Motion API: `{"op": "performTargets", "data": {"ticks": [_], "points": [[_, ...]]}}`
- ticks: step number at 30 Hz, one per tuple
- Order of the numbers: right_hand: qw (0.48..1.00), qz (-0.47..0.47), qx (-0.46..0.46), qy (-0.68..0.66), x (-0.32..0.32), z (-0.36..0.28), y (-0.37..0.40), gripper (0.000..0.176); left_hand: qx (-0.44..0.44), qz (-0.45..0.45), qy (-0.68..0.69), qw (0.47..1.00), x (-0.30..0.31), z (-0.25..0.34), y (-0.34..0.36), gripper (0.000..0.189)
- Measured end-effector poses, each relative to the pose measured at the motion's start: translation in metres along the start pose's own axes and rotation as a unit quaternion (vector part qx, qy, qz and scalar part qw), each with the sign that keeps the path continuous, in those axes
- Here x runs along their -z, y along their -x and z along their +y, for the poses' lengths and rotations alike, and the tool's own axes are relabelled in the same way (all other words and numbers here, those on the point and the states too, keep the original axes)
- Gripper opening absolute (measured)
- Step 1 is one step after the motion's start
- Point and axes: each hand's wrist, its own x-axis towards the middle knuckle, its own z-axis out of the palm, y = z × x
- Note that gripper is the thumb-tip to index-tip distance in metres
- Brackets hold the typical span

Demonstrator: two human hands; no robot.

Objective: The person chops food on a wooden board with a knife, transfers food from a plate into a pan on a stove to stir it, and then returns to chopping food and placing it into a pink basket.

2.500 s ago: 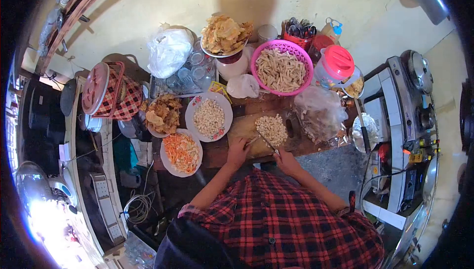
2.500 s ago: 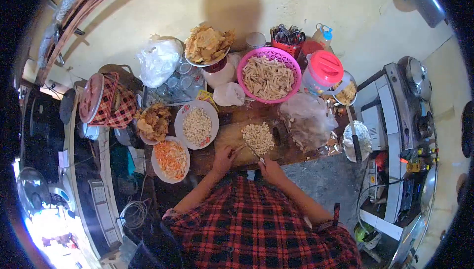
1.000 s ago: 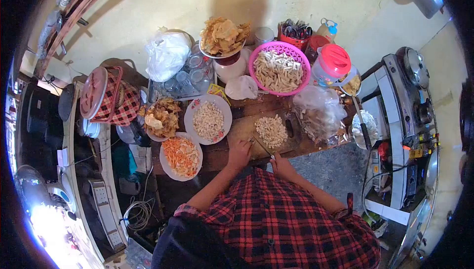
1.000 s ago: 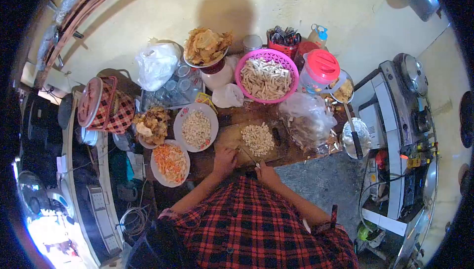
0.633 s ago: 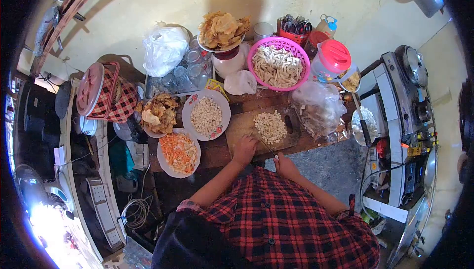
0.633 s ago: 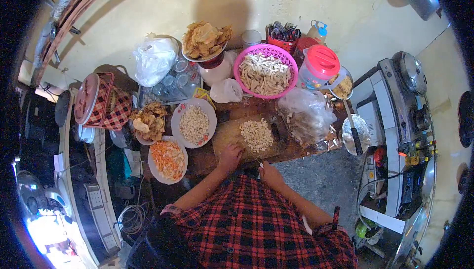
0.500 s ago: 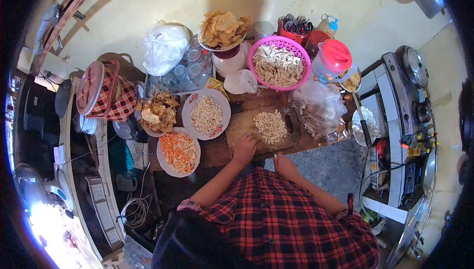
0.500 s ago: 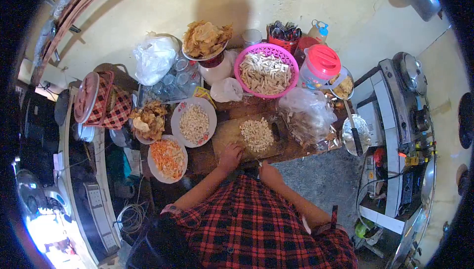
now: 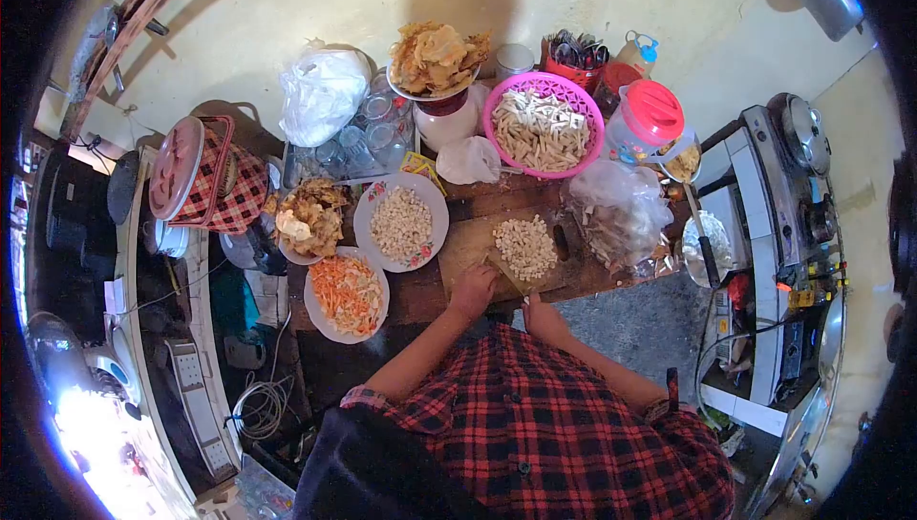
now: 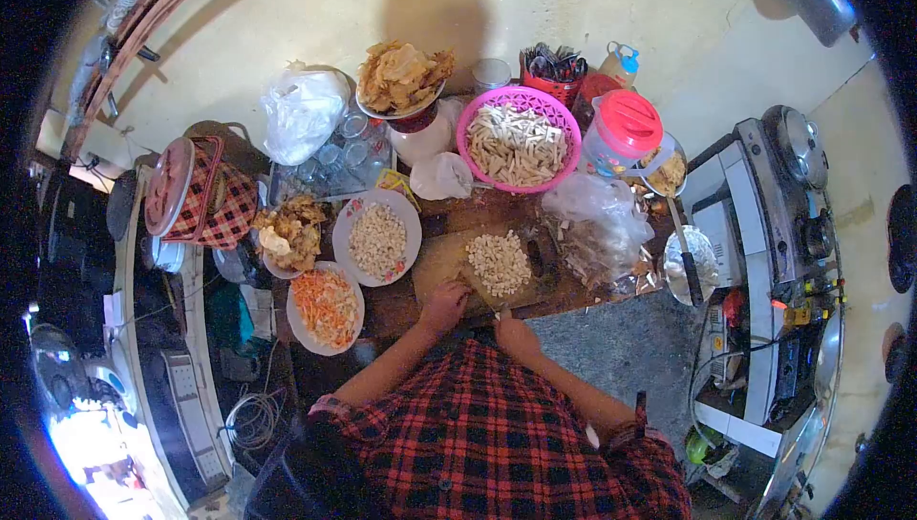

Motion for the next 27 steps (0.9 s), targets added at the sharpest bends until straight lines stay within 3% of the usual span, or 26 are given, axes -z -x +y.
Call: {"op": "performTargets", "data": {"ticks": [10,12,15,22,25,27], "points": [[0.999,-0.032,0.029,0.009,-0.003,0.009,0.0,0.037,-0.001,0.017,0.014,1.0,0.008,0.007,0.001,0.015],[0.999,-0.032,0.033,0.02,-0.007,0.011,-0.004,0.038,0.088,0.004,-0.011,0.996,0.007,0.011,0.0,0.017],[0.999,-0.035,0.027,0.014,-0.012,0.01,-0.008,0.037,0.063,0.042,0.028,0.997,0.008,0.011,0.0,0.018],[0.999,-0.039,0.004,0.022,-0.009,0.005,-0.008,0.039,0.11,0.004,0.054,0.992,0.022,0.022,-0.005,0.018],[0.999,-0.038,-0.01,0.032,0.003,-0.004,0.001,0.037,0.078,0.049,0.056,0.994,0.02,0.019,-0.006,0.018],[0.998,-0.04,-0.035,0.045,0.008,-0.006,0.005,0.035,0.109,0.063,0.094,0.988,0.018,0.019,-0.007,0.019]]}}
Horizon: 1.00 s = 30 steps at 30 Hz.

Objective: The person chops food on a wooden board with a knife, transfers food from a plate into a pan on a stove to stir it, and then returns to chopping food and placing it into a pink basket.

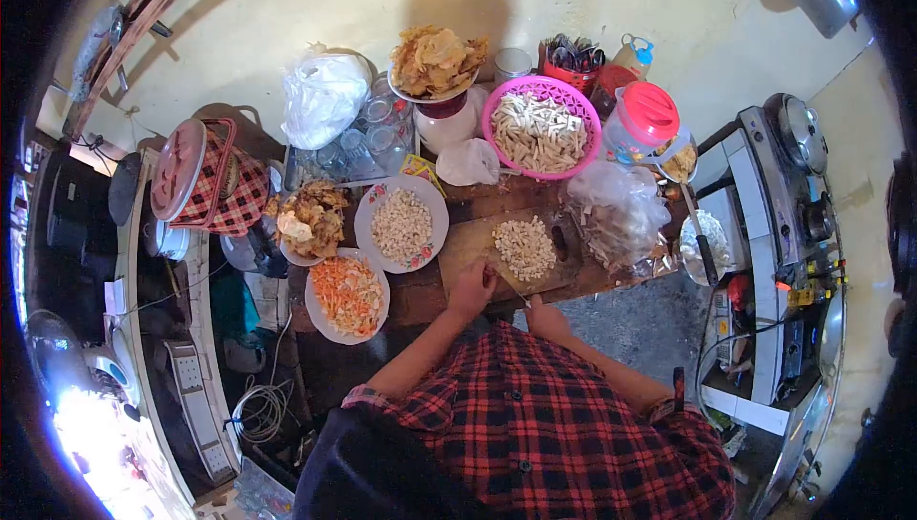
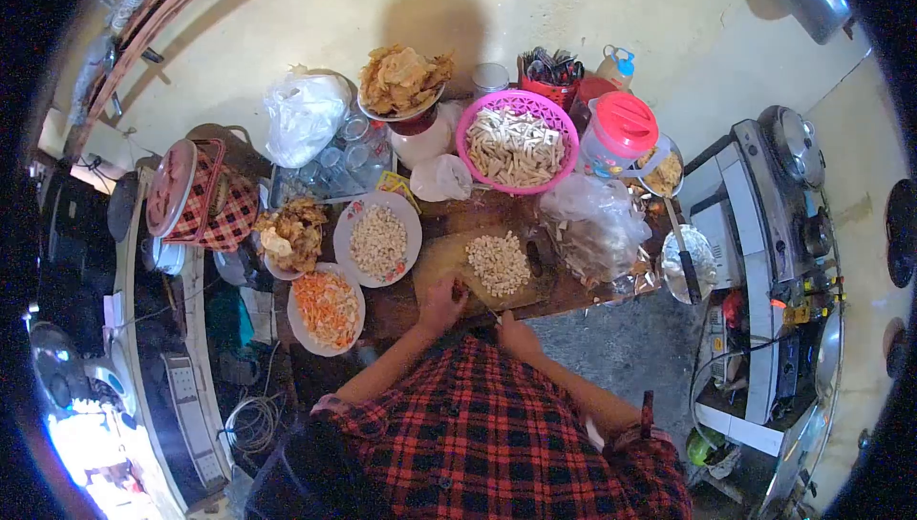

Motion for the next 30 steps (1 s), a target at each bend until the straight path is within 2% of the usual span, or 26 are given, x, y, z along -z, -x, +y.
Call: {"op": "performTargets", "data": {"ticks": [1,3,4,6,10,15,16,18,21,25,27,30], "points": [[1.0,-0.014,-0.009,-0.001,-0.001,0.006,0.002,0.036,0.0,0.002,0.0,1.0,0.003,0.003,0.0,0.019],[1.0,-0.027,-0.017,-0.001,-0.001,0.01,0.004,0.037,0.093,-0.047,0.044,0.994,0.011,0.009,0.001,0.022],[1.0,-0.022,-0.015,0.002,0.0,0.01,0.003,0.037,0.092,-0.045,0.044,0.994,0.013,0.009,0.003,0.022],[1.0,-0.016,-0.012,0.005,0.006,0.005,0.004,0.036,-0.03,0.08,-0.021,0.996,0.019,0.007,0.006,0.026],[0.999,0.012,0.029,-0.036,0.009,-0.004,0.005,0.035,0.022,0.091,-0.081,0.992,0.029,-0.001,0.007,0.026],[0.998,-0.009,0.067,-0.007,-0.011,0.013,-0.009,0.034,0.069,-0.002,-0.085,0.994,0.032,-0.017,0.003,0.014],[0.998,0.023,0.056,-0.023,-0.007,0.011,-0.007,0.033,0.07,-0.002,-0.085,0.994,0.031,-0.016,0.004,0.014],[0.997,0.054,0.042,-0.039,0.0,0.006,-0.003,0.032,0.019,0.0,-0.022,1.0,0.028,-0.009,0.004,0.012],[0.996,0.051,0.05,-0.048,0.004,-0.002,-0.003,0.031,0.046,-0.046,0.017,0.998,0.024,0.006,0.007,0.012],[0.997,0.035,0.05,-0.051,-0.003,0.002,-0.009,0.031,0.037,-0.058,-0.028,0.997,0.012,-0.01,0.008,0.01],[0.998,0.024,0.046,-0.04,-0.007,0.005,-0.013,0.031,-0.008,-0.036,-0.046,0.998,0.01,-0.014,0.008,0.01],[0.998,0.008,0.048,-0.046,-0.009,0.004,-0.017,0.031,-0.004,-0.049,-0.085,0.995,0.011,-0.01,0.007,0.009]]}}
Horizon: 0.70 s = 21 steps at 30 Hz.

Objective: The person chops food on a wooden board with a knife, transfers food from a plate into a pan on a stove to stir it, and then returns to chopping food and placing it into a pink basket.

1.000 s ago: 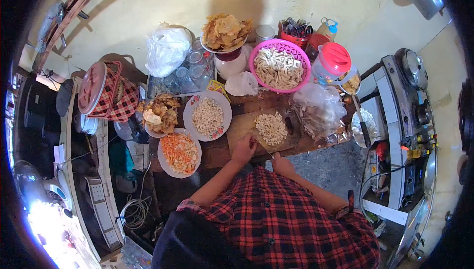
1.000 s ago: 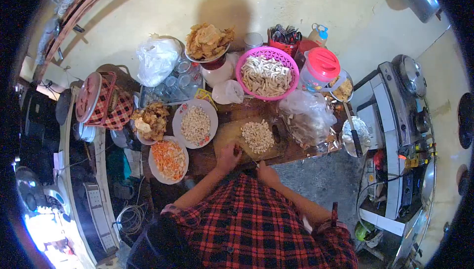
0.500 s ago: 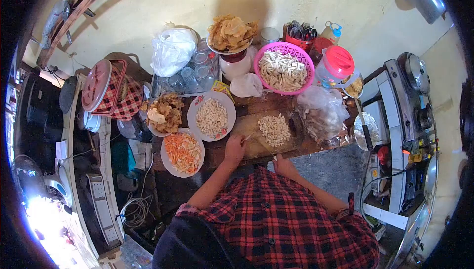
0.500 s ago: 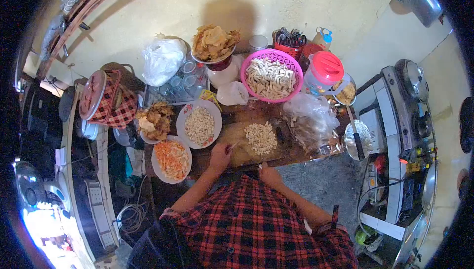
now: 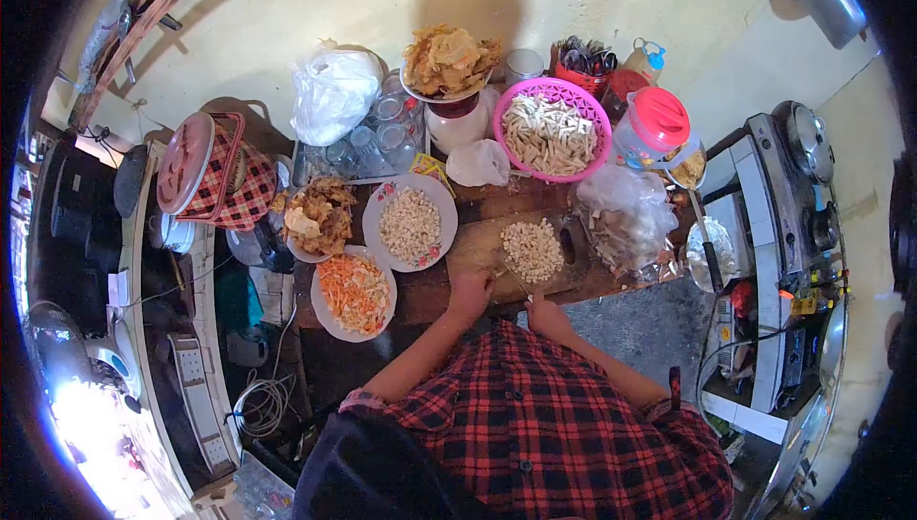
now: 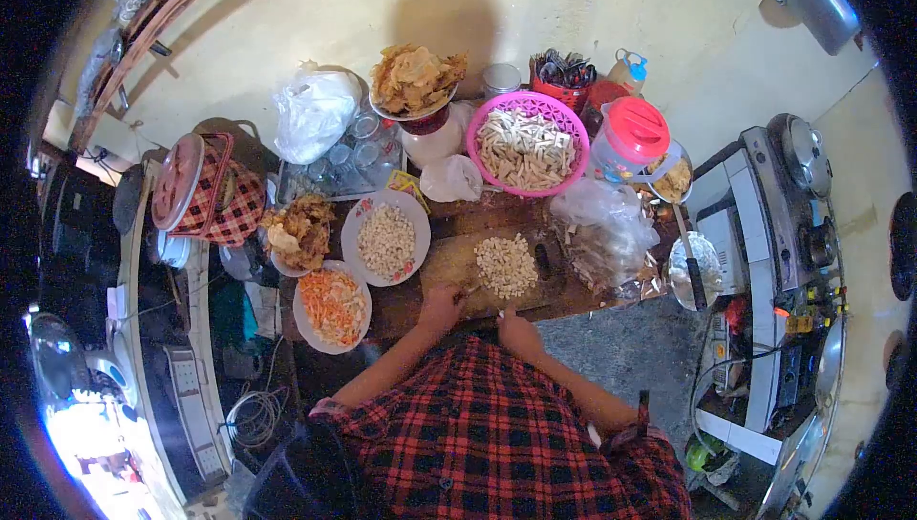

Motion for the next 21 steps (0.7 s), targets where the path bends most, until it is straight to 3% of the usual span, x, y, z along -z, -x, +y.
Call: {"op": "performTargets", "data": {"ticks": [6,11,15,18,21], "points": [[0.996,0.062,0.066,-0.018,-0.011,0.006,-0.01,0.032,0.018,-0.027,-0.027,0.999,-0.003,0.0,-0.003,0.01],[1.0,0.017,0.01,0.013,0.001,-0.008,-0.001,0.032,0.013,-0.018,-0.012,1.0,-0.001,0.0,-0.003,0.011],[1.0,0.01,0.005,0.022,-0.009,-0.005,-0.013,0.032,0.044,-0.046,-0.019,0.998,0.001,0.004,-0.003,0.011],[0.999,0.016,0.028,0.015,-0.001,-0.012,-0.009,0.033,0.019,-0.027,-0.05,0.998,0.006,0.009,-0.003,0.012],[1.0,-0.002,-0.019,0.001,0.009,-0.023,0.003,0.031,0.046,-0.023,-0.036,0.998,0.008,0.014,-0.001,0.013]]}}
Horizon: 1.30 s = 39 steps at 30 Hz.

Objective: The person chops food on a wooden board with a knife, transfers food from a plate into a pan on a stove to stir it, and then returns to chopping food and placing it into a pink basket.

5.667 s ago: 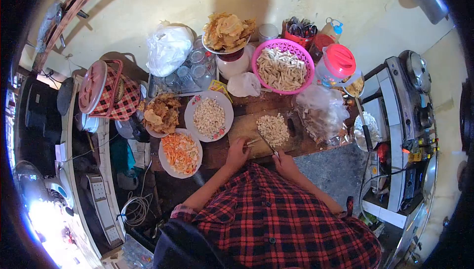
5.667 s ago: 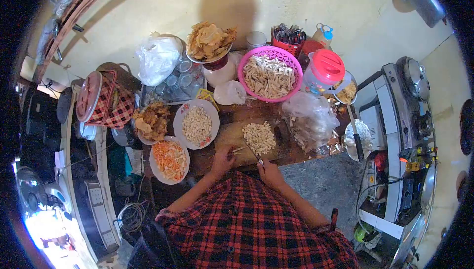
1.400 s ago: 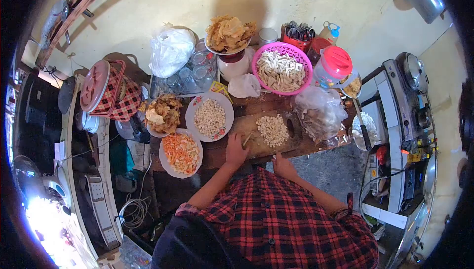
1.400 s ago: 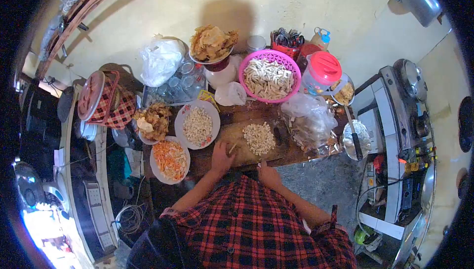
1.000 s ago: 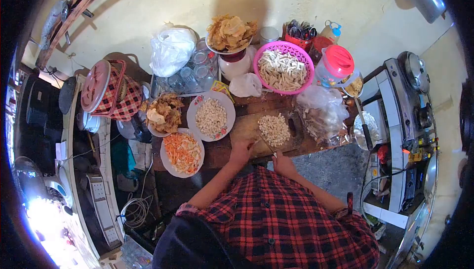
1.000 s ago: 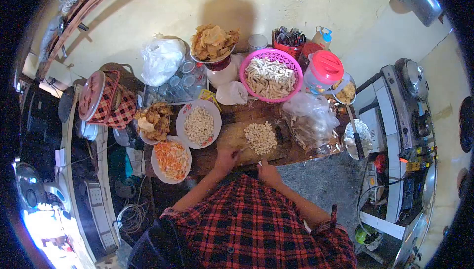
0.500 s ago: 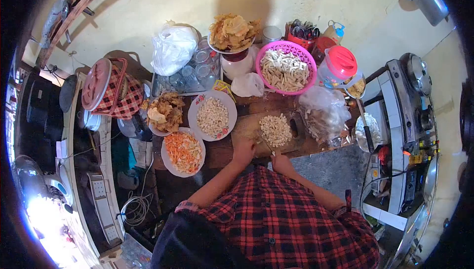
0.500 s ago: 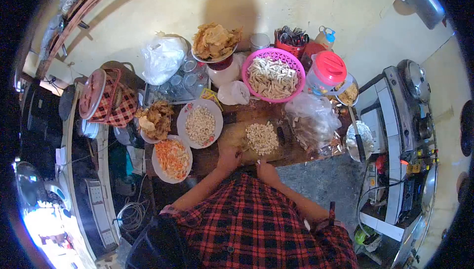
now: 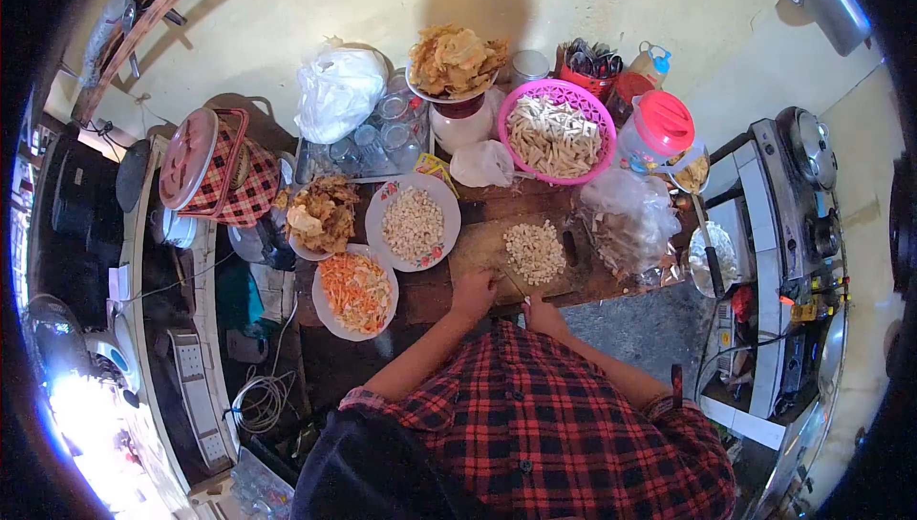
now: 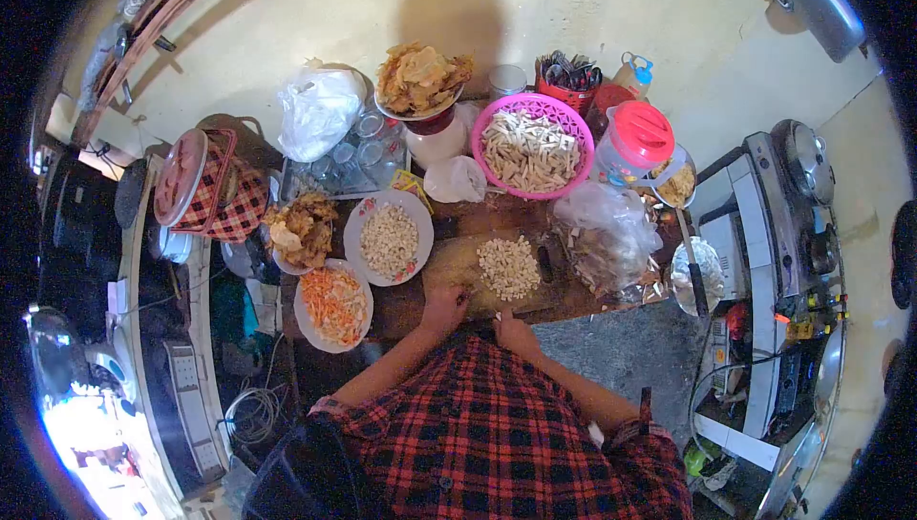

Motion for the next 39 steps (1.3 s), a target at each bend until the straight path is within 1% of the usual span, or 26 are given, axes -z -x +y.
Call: {"op": "performTargets", "data": {"ticks": [3,5,7,9,10,11,12,13,15,16,18,20,24,27,29,30,31,32,33,36,38,39], "points": [[0.999,0.007,0.023,0.029,-0.022,0.02,-0.015,0.03,0.018,-0.011,-0.003,1.0,-0.007,-0.005,0.0,0.013],[0.994,0.054,0.092,0.023,-0.03,0.024,-0.021,0.034,0.003,-0.014,0.008,1.0,-0.008,-0.009,-0.001,0.012],[0.994,0.059,0.092,0.027,-0.031,0.024,-0.022,0.034,-0.013,-0.017,0.018,1.0,-0.012,-0.012,-0.001,0.012],[0.993,0.065,0.092,0.03,-0.029,0.023,-0.021,0.035,-0.039,0.005,0.009,0.999,-0.012,-0.013,-0.002,0.012],[0.997,0.043,0.066,0.019,-0.026,0.021,-0.017,0.033,-0.039,0.006,0.009,0.999,-0.012,-0.012,-0.001,0.012],[0.999,0.02,0.039,0.008,-0.024,0.019,-0.013,0.031,-0.006,-0.004,-0.002,1.0,-0.013,-0.01,0.0,0.011],[0.999,0.019,0.04,0.008,-0.019,0.014,-0.008,0.031,0.028,-0.014,-0.012,0.999,-0.012,-0.008,0.001,0.01],[0.999,0.006,0.028,0.018,-0.013,0.006,-0.005,0.032,0.028,-0.014,-0.012,0.999,-0.014,-0.009,0.002,0.01],[0.999,-0.006,0.014,0.028,-0.009,0.002,-0.005,0.032,0.0,0.007,0.03,1.0,-0.015,-0.011,0.002,0.01],[1.0,-0.008,0.01,0.026,-0.011,0.003,-0.006,0.033,-0.001,0.006,0.03,1.0,-0.015,-0.011,0.002,0.01],[1.0,-0.009,0.006,0.023,-0.018,0.007,-0.013,0.034,-0.03,0.02,0.022,0.999,-0.013,-0.012,0.001,0.011],[1.0,-0.011,0.0,0.028,-0.027,0.015,-0.02,0.035,-0.034,0.017,0.023,0.999,-0.014,-0.012,0.003,0.012],[1.0,-0.007,-0.007,0.022,-0.018,0.008,-0.012,0.034,-0.059,0.011,-0.005,0.998,-0.012,-0.008,0.009,0.015],[1.0,-0.001,-0.018,0.008,-0.011,0.002,-0.002,0.033,-0.052,0.023,-0.007,0.998,-0.017,-0.012,0.012,0.016],[1.0,-0.003,-0.026,0.01,-0.014,0.003,0.001,0.032,-0.051,0.015,0.01,0.999,-0.024,-0.018,0.012,0.017],[1.0,-0.003,-0.027,0.01,-0.016,0.006,0.0,0.032,-0.05,0.009,0.027,0.998,-0.024,-0.018,0.011,0.017],[1.0,0.002,-0.009,0.01,-0.019,0.009,-0.003,0.032,-0.05,0.009,0.027,0.998,-0.023,-0.018,0.01,0.017],[1.0,0.006,0.009,0.009,-0.022,0.011,-0.007,0.032,-0.062,0.012,0.013,0.998,-0.022,-0.019,0.011,0.017],[1.0,0.004,0.009,0.01,-0.024,0.012,-0.009,0.032,-0.075,0.015,-0.001,0.997,-0.018,-0.017,0.012,0.018],[1.0,-0.011,0.015,0.019,-0.027,0.014,-0.013,0.033,-0.052,0.008,0.013,0.999,-0.013,-0.01,0.013,0.017],[0.999,0.028,0.03,0.033,-0.028,0.01,-0.012,0.034,-0.067,0.022,0.022,0.997,-0.014,-0.012,0.013,0.017],[0.998,0.03,0.032,0.033,-0.025,0.008,-0.01,0.034,-0.082,0.037,0.032,0.995,-0.013,-0.012,0.012,0.017]]}}
